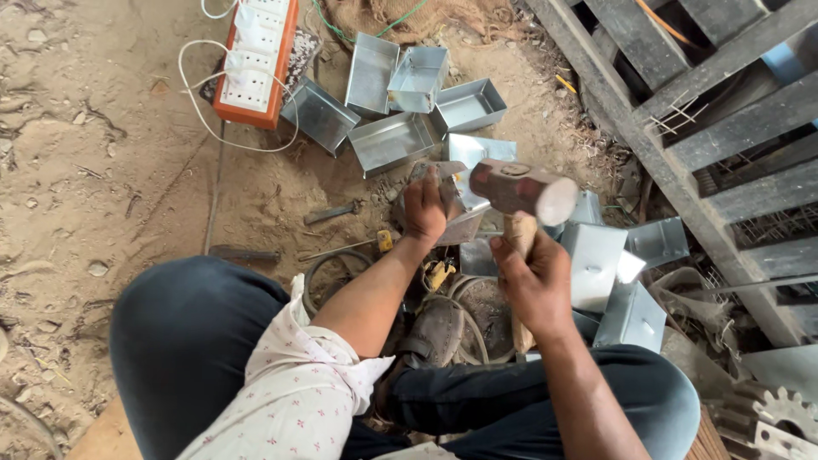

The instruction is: The person sits on the ground and uses a hammer to repeatedly strike a small rectangular metal box placed on a metal anvil. The person adjusts the box's position and orientation between strikes to flatten or shape it.

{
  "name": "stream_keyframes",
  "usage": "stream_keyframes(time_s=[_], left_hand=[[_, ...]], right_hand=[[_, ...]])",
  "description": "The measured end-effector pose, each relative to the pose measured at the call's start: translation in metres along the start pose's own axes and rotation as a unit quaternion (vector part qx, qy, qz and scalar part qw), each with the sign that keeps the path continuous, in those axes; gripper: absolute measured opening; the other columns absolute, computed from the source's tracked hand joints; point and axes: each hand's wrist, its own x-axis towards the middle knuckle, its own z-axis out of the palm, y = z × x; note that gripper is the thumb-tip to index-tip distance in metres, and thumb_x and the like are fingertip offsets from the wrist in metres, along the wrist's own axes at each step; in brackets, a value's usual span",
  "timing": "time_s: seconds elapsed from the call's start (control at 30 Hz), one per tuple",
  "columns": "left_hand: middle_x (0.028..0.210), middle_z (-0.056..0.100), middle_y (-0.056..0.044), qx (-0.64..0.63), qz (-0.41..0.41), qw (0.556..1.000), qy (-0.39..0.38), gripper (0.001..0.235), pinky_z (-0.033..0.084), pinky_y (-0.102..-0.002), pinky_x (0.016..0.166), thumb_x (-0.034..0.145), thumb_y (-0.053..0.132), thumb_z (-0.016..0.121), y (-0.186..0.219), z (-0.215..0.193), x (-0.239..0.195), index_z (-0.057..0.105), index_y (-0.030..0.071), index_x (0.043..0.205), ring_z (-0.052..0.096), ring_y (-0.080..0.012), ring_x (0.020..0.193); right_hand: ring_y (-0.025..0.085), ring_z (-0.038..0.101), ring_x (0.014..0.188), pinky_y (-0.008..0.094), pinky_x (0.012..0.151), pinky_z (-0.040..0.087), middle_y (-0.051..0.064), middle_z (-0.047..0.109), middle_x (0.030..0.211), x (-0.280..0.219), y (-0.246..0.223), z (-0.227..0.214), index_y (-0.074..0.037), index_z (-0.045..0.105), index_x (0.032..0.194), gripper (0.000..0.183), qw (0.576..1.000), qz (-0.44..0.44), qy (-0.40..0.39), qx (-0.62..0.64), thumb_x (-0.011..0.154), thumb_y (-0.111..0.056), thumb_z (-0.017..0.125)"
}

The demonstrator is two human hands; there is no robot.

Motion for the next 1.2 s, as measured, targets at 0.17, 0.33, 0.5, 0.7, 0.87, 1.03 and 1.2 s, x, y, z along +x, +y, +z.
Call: stream_keyframes(time_s=[0.17,0.33,0.5,0.7,0.87,1.03,1.2], left_hand=[[0.056,0.055,-0.013,-0.027,0.037,0.999,0.008,0.053,0.041,-0.043,0.056,0.111,0.029,0.043,-0.001,0.001,0.009,0.058,0.001,0.068,0.051,-0.022,0.053],[0.053,0.05,-0.011,-0.022,0.025,0.999,0.006,0.056,0.036,-0.041,0.052,0.111,0.03,0.045,-0.001,-0.002,0.002,0.05,0.001,0.063,0.047,-0.0195,0.048],[0.05,0.052,-0.01,-0.06,0.01,0.998,-0.014,0.059,0.039,-0.036,0.05,0.111,0.032,0.04,0.006,-0.003,0.006,0.054,0.003,0.061,0.051,-0.0176,0.046],[0.049,0.056,-0.009,-0.002,0.0,1.0,0.0,0.061,0.042,-0.038,0.05,0.11,0.034,0.039,0.015,-0.002,0.004,0.058,0.004,0.06,0.055,-0.0192,0.045],[0.047,0.052,-0.011,-0.007,0.0,1.0,-0.012,0.061,0.041,-0.041,0.052,0.11,0.033,0.041,0.008,-0.002,0.005,0.056,0.001,0.06,0.052,-0.0224,0.044],[0.05,0.053,-0.012,-0.058,0.0,0.998,-0.002,0.06,0.042,-0.041,0.052,0.11,0.033,0.04,0.004,-0.001,0.003,0.056,0.001,0.061,0.05,-0.0228,0.046],[0.056,0.055,-0.014,0.016,0.027,1.0,0.0,0.057,0.04,-0.043,0.054,0.11,0.032,0.04,0.003,-0.002,0.001,0.057,0.0,0.066,0.052,-0.022,0.05]], right_hand=[[0.003,0.049,0.055,0.023,0.046,0.04,0.0,0.059,0.062,0.005,0.002,0.015,0.001,0.073,0.102,0.025,0.983,-0.079,0.021,-0.165,0.094,-0.022,0.074],[0.005,0.049,0.05,0.026,0.043,0.04,-0.003,0.058,0.061,-0.008,0.005,0.0,-0.004,0.07,0.111,0.027,0.997,-0.026,0.004,-0.067,0.093,-0.023,0.072],[0.005,0.05,0.051,0.026,0.044,0.039,-0.003,0.058,0.06,-0.003,0.005,0.002,-0.001,0.071,0.098,0.023,0.997,-0.014,0.014,-0.072,0.094,-0.023,0.073],[0.006,0.052,0.047,0.026,0.042,0.04,-0.002,0.059,0.06,-0.001,0.01,-0.002,-0.002,0.07,0.096,0.021,0.996,0.032,0.014,-0.076,0.094,-0.023,0.07],[0.006,0.047,0.055,0.024,0.045,0.038,-0.001,0.055,0.07,-0.005,0.02,-0.016,-0.001,0.054,0.095,0.021,0.981,-0.114,0.028,0.153,0.103,-0.015,0.068],[0.006,0.052,0.06,0.023,0.05,0.042,0.003,0.06,0.071,0.002,0.019,0.003,0.0,0.068,0.104,0.016,0.993,-0.094,0.005,-0.075,0.099,-0.016,0.068],[0.005,0.062,0.061,0.022,0.05,0.051,0.001,0.068,0.078,0.004,0.003,0.0,0.001,0.065,0.121,0.03,0.993,-0.085,0.015,-0.081,0.098,-0.019,0.066]])
